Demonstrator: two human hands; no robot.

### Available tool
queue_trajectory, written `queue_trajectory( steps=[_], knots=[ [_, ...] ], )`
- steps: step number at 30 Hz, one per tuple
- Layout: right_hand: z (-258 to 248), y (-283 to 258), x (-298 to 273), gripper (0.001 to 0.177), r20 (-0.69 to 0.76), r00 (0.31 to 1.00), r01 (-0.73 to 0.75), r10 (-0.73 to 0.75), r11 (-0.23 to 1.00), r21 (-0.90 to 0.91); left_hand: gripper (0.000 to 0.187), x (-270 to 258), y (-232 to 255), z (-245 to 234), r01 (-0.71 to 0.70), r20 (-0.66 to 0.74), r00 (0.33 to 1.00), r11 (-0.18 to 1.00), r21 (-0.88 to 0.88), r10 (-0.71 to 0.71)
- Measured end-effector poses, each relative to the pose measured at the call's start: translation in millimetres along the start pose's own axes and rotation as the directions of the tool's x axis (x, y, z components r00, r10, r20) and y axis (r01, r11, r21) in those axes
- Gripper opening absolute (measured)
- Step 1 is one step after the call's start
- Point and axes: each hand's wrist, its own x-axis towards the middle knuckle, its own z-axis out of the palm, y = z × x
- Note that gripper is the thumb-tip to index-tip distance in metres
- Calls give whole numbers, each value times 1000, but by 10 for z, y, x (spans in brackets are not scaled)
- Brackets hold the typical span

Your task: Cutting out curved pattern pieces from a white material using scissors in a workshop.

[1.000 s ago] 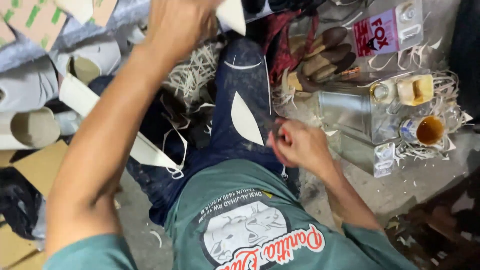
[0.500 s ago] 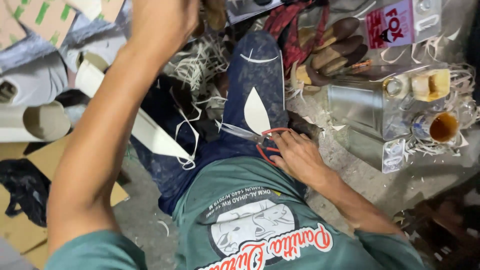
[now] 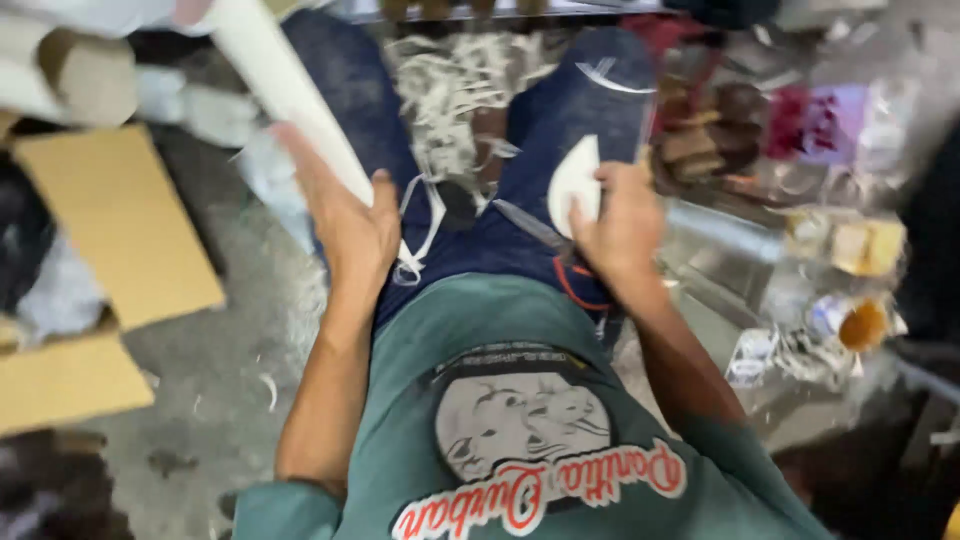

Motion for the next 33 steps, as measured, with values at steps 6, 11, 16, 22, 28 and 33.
queue_trajectory(
  steps=[6,11,16,22,28,33],
  knots=[
    [-227,-78,41,32,-40,990,-126,132,984,126,59,19,-76,-515,188,71,982,934,-303,-174],
    [-150,-143,3,64,55,997,67,-58,981,-181,44,-32,-80,-467,155,94,966,246,-957,-240],
    [-158,-84,31,45,-13,1000,2,-2,1000,8,43,49,190,-371,252,217,949,136,-958,-231],
    [-145,356,16,32,-140,938,-182,317,794,580,30,92,377,-289,265,247,957,116,-957,-154],
    [-96,401,110,53,-201,957,-125,209,924,362,32,158,453,-253,265,256,957,56,-962,-139],
    [-428,-342,283,35,-136,990,10,26,965,262,37,128,578,-205,294,279,948,83,-952,-155]
  ],
)
